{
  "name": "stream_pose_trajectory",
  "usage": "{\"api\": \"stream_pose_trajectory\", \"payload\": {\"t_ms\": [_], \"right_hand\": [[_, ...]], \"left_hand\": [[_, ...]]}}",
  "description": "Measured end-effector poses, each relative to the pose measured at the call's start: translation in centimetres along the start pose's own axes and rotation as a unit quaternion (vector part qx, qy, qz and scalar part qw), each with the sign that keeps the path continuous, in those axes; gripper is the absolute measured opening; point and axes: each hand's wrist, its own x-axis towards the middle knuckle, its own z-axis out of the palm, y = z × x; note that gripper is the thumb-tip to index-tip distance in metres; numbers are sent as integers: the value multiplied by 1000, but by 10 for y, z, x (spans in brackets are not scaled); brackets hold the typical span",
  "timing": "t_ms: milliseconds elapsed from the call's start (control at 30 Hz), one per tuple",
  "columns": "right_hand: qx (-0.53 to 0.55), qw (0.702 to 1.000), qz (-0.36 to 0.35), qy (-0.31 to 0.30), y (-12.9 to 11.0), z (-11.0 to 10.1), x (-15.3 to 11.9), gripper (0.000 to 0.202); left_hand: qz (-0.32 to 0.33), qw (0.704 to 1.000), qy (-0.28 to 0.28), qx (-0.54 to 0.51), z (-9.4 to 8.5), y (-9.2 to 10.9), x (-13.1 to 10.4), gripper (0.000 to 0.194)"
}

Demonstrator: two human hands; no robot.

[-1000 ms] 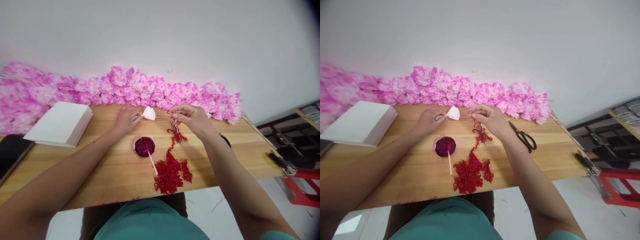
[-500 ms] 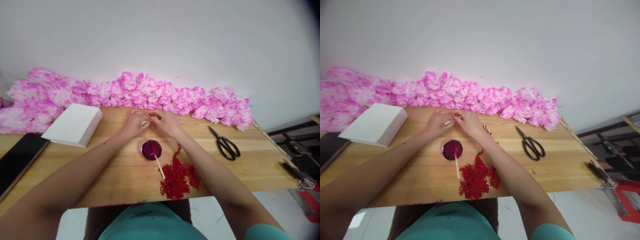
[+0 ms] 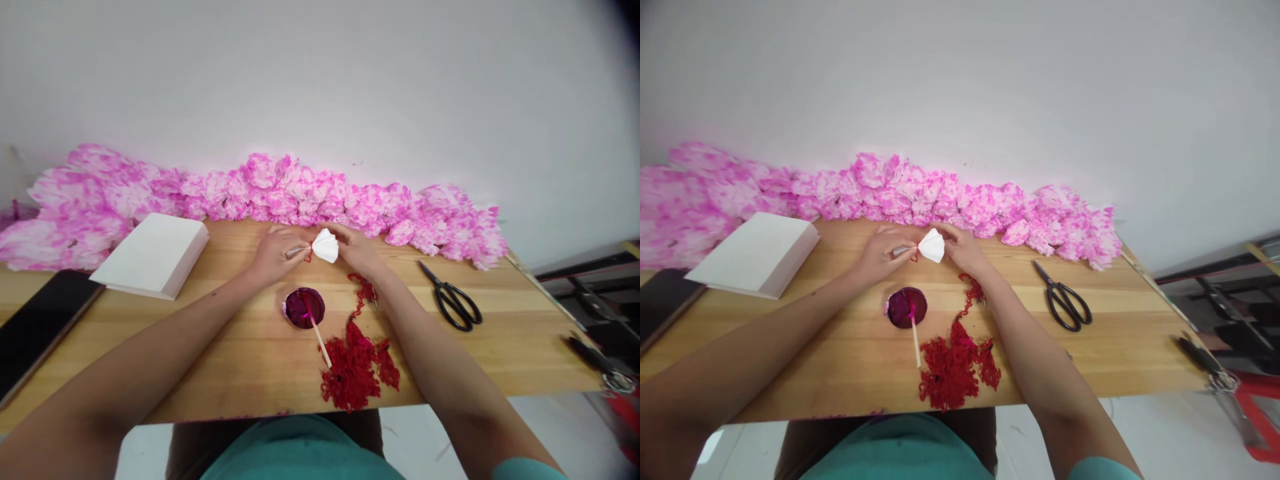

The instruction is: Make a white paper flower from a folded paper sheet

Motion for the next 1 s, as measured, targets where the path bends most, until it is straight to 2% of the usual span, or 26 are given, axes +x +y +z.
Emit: {"api": "stream_pose_trajectory", "payload": {"t_ms": [167, 267, 333, 500, 733, 867, 1000], "right_hand": [[72, 987, -24, -142, -18, 4, -10, 61], [146, 973, 8, -178, -21, 7, -13, 69], [169, 971, 31, -168, -20, 10, -14, 69], [189, 972, 68, -118, -20, 21, -14, 51], [226, 968, 82, -67, -20, 31, -17, 47], [231, 967, 95, -48, -19, 31, -17, 43], [201, 972, 117, -33, -20, 28, -14, 41]], "left_hand": [[-8, 1000, -10, -16, 0, 1, 1, 27], [-22, 1000, 3, -6, 3, -1, 1, 25], [-28, 1000, 12, 4, 4, -2, 0, 23], [-2, 997, 45, 69, 4, 2, -2, 19], [25, 991, 47, 120, 1, 8, -3, 21], [-3, 995, 44, 92, 2, 8, -3, 21], [-82, 995, 54, 15, 4, 8, -1, 22]]}}
